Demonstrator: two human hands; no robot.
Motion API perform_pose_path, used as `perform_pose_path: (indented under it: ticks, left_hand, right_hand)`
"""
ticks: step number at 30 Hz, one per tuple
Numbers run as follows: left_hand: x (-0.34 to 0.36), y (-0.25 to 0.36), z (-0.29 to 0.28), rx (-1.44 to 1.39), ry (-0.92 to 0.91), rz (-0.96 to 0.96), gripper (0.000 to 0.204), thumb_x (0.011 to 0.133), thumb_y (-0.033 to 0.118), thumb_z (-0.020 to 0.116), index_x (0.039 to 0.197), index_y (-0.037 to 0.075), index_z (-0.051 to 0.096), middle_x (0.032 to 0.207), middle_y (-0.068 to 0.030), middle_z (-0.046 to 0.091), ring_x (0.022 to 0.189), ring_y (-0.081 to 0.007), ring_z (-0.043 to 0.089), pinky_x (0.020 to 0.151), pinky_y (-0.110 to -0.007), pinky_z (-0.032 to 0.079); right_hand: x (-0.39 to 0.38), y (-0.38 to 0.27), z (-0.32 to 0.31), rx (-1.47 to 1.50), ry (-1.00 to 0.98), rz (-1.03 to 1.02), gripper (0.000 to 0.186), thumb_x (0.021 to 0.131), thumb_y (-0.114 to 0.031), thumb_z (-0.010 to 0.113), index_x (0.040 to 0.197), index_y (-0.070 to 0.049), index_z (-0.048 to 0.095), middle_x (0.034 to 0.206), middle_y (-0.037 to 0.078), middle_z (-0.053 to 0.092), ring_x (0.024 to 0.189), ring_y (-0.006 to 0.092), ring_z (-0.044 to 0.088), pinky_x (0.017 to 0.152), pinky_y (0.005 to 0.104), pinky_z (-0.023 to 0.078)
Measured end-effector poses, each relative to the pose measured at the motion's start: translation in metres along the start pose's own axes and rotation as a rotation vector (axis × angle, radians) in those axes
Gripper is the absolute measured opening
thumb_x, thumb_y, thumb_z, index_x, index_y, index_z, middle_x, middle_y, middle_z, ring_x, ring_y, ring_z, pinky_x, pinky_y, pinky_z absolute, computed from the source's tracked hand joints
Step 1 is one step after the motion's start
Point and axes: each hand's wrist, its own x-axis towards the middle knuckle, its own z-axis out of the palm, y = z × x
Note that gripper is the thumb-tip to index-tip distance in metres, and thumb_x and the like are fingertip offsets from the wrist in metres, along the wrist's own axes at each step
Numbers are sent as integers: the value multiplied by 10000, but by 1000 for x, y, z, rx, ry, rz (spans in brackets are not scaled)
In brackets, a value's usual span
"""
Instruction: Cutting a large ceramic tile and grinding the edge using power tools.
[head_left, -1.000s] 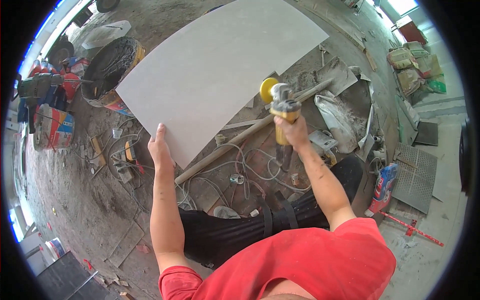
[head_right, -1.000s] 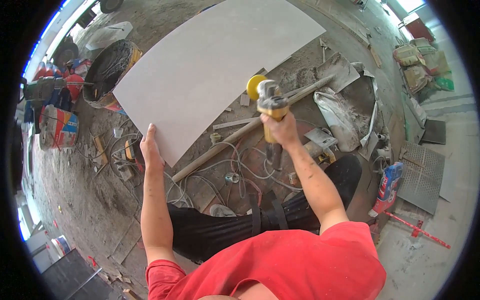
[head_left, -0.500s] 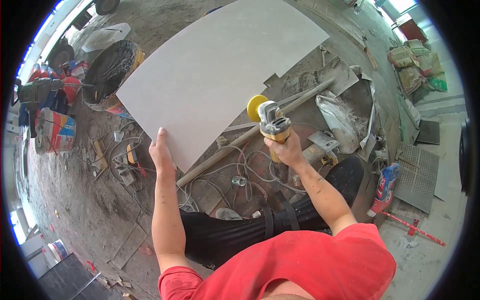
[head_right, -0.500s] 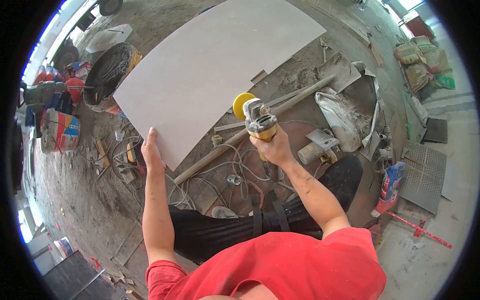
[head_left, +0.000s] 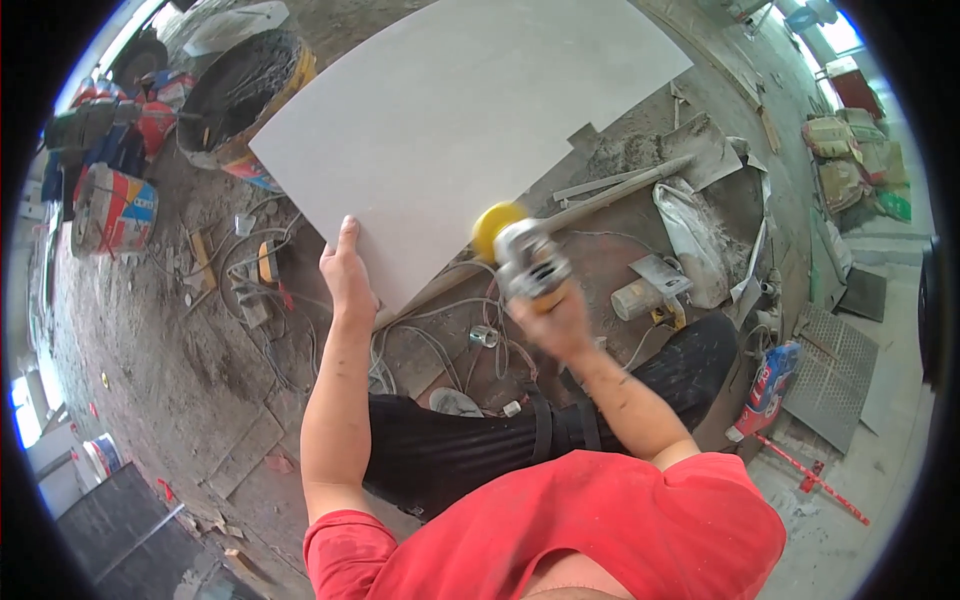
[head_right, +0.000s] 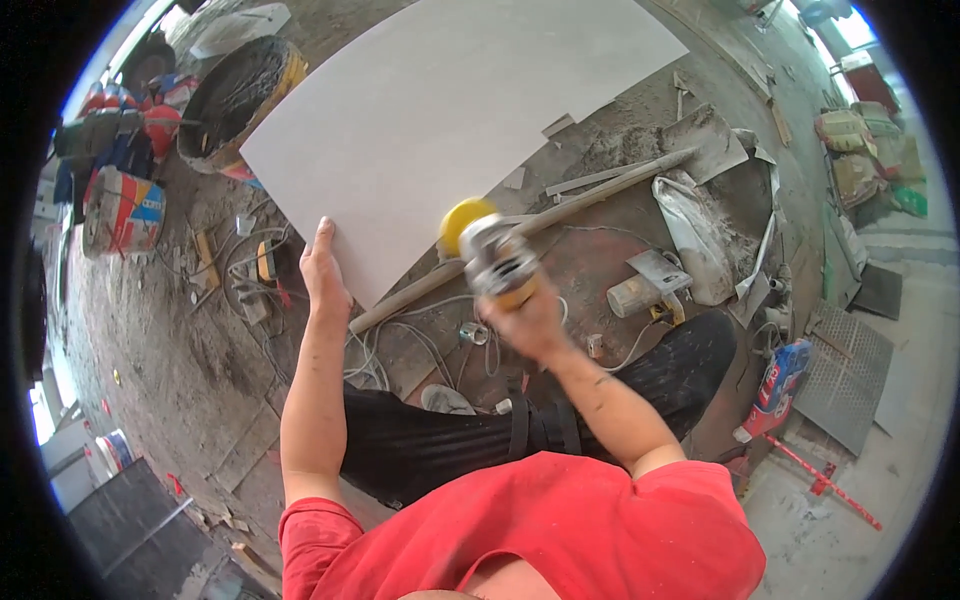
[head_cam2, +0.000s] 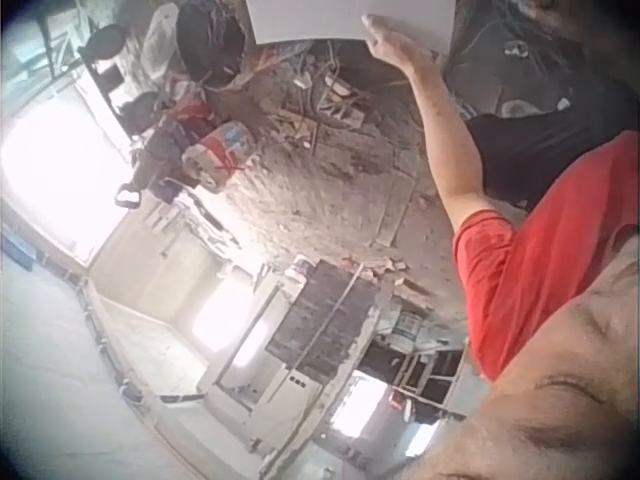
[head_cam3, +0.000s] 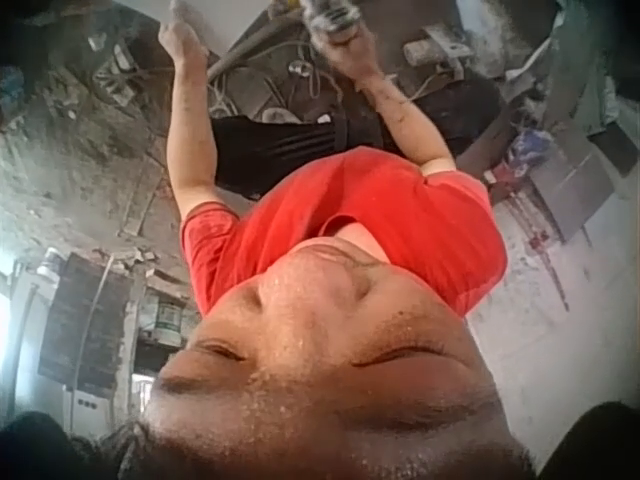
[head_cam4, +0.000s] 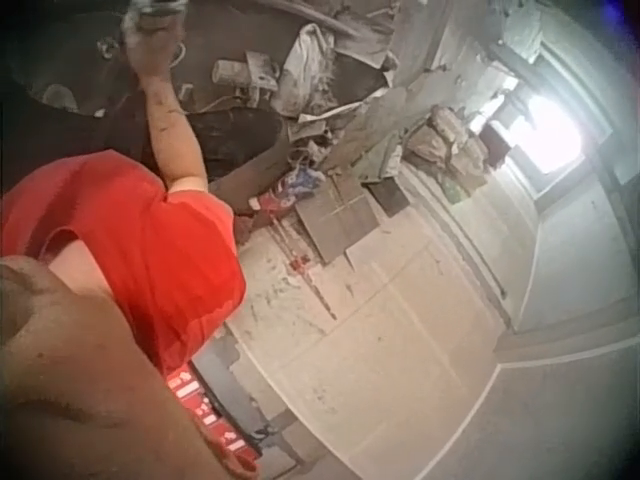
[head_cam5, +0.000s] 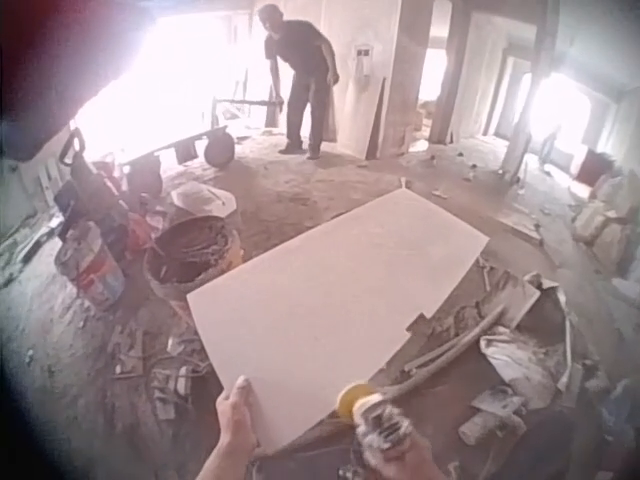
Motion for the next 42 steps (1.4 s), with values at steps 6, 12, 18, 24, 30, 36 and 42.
perform_pose_path:
  ticks: [6,12,18,24,30,36,42]
  left_hand:
    - [-15,-11,3,-18,66,-28,352,1032,282,712,1189,-27,654,1101,-118,722,941,-209,710,825,-391,606]
    - [-21,-5,3,-68,37,-67,348,1024,278,732,1169,-27,648,1100,-121,721,943,-221,714,813,-394,614]
    - [-16,-10,-4,-76,44,-75,361,1023,277,735,1169,-39,639,1100,-133,718,921,-225,719,793,-393,621]
    - [-18,-4,-3,-8,11,-59,386,1013,282,744,1164,-50,615,1056,-147,716,886,-237,727,766,-408,632]
    - [-18,-3,-10,-65,-6,-105,368,1024,282,718,1180,-36,619,1079,-144,718,923,-248,732,812,-426,639]
    - [-22,1,-9,-31,-4,-137,369,1030,283,706,1224,-20,626,1110,-138,727,967,-257,740,884,-429,636]
    - [-18,2,-7,-26,-13,-111,365,1028,286,705,1213,-21,638,1110,-137,731,966,-258,746,869,-435,641]
  right_hand:
    - [10,0,-23,92,-36,96,403,872,-67,806,1257,-21,691,1173,60,749,1039,153,707,905,328,575]
    - [-28,-13,0,-35,-147,0,435,865,-83,824,1267,-21,670,1181,73,748,1087,170,717,939,351,576]
    - [-49,4,29,-20,-228,-30,533,861,-137,837,1330,-42,603,1153,106,770,1028,212,758,908,380,593]
    - [-50,-9,24,162,-195,335,550,836,-128,869,1310,-33,606,1122,111,770,1000,231,766,862,382,603]
    - [-80,-13,53,-223,-231,-85,510,812,-142,900,1224,-37,619,1048,135,763,958,241,769,843,381,605]
    - [-69,-6,51,-107,-186,-21,475,826,-132,885,1206,-34,618,1028,131,762,954,258,780,827,390,605]
    - [-61,-6,42,27,-138,120,493,797,-159,898,1195,-46,629,1009,178,733,949,365,764,809,405,613]
